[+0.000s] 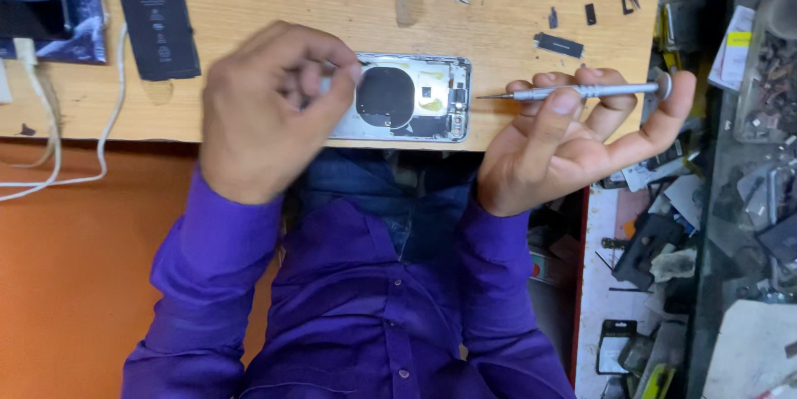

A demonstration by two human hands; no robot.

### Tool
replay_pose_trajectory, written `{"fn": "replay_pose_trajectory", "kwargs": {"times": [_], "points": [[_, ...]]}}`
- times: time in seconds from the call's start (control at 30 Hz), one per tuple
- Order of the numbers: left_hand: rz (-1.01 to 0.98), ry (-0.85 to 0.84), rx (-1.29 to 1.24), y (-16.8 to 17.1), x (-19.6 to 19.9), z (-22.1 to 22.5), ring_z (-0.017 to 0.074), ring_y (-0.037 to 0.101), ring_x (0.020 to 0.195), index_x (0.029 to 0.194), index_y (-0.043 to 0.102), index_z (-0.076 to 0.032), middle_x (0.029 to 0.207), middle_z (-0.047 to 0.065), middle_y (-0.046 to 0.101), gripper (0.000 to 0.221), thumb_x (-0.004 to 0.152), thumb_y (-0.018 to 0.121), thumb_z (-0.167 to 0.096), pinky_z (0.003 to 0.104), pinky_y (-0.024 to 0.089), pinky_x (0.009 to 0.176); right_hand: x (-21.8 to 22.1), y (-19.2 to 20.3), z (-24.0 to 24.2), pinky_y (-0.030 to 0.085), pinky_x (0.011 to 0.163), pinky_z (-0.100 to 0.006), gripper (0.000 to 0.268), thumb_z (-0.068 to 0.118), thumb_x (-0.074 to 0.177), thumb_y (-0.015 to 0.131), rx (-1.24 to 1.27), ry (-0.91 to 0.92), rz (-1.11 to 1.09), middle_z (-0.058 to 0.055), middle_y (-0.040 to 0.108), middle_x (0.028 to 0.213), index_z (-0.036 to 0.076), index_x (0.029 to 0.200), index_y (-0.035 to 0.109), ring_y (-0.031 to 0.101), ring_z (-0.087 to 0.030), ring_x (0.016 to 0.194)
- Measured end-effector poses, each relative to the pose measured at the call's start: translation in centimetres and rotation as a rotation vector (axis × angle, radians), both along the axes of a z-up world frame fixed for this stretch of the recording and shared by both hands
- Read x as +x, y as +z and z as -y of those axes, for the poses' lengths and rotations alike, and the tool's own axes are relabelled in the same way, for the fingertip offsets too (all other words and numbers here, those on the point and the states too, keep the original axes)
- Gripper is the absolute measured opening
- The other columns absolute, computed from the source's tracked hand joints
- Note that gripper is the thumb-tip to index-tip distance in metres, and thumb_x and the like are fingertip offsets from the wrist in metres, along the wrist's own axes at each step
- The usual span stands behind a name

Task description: The person disassembles a smartphone on a workbench, using a screwdriver to remove screws and tweezers to lift and reposition internal components. They apply adhesive along the frame and continue adjusting small parts inside the device.

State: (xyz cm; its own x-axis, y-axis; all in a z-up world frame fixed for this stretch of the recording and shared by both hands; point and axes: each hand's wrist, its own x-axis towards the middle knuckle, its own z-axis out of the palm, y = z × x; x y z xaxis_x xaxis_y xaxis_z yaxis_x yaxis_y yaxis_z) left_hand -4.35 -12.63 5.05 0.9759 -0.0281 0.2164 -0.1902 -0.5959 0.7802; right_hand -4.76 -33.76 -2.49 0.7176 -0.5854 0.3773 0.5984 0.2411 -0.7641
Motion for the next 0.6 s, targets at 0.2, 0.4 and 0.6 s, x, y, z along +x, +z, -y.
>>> {"fn": "replay_pose_trajectory", "kwargs": {"times": [0.2, 0.4, 0.6], "points": [[0.003, 0.271, 0.023, 0.2, 2.2, -7.5, 0.0008, 0.042, 0.064, 0.096, 0.075, -0.004, 0.074, -0.005, 0.054, 0.002, 0.098, 0.075, -0.003, 0.020, 0.031, 0.059, -0.2, -0.3, 0.0, 0.055, 0.075, -0.026, 0.077, -0.001, 0.113, 0.070, -0.038, -0.026, -0.013, -0.010, 0.052, 0.120, 0.020, 0.161, 0.014, 0.057, -0.014, 0.092], [0.271, 0.154, 0.246, -2.1, 4.0, -10.5, 0.0061, 0.051, 0.074, 0.096, 0.074, 0.003, 0.085, 0.001, 0.067, 0.011, 0.090, 0.069, 0.010, 0.023, 0.040, 0.068, -0.2, 0.7, -0.3, 0.061, 0.075, -0.029, 0.082, 0.002, 0.105, 0.071, -0.024, -0.027, -0.053, -0.010, 0.051, 0.116, 0.019, 0.161, 0.013, 0.060, -0.018, 0.088], [0.316, 0.216, 0.375, -3.3, 3.7, -10.5, 0.0090, 0.058, 0.072, 0.100, 0.075, 0.002, 0.083, 0.004, 0.067, 0.014, 0.088, 0.071, 0.008, 0.025, 0.043, 0.066, -0.1, 0.9, -0.7, 0.061, 0.079, -0.028, 0.080, 0.002, 0.107, 0.072, -0.046, -0.031, -0.030, -0.010, 0.051, 0.127, 0.020, 0.157, 0.012, 0.058, -0.014, 0.099]]}}
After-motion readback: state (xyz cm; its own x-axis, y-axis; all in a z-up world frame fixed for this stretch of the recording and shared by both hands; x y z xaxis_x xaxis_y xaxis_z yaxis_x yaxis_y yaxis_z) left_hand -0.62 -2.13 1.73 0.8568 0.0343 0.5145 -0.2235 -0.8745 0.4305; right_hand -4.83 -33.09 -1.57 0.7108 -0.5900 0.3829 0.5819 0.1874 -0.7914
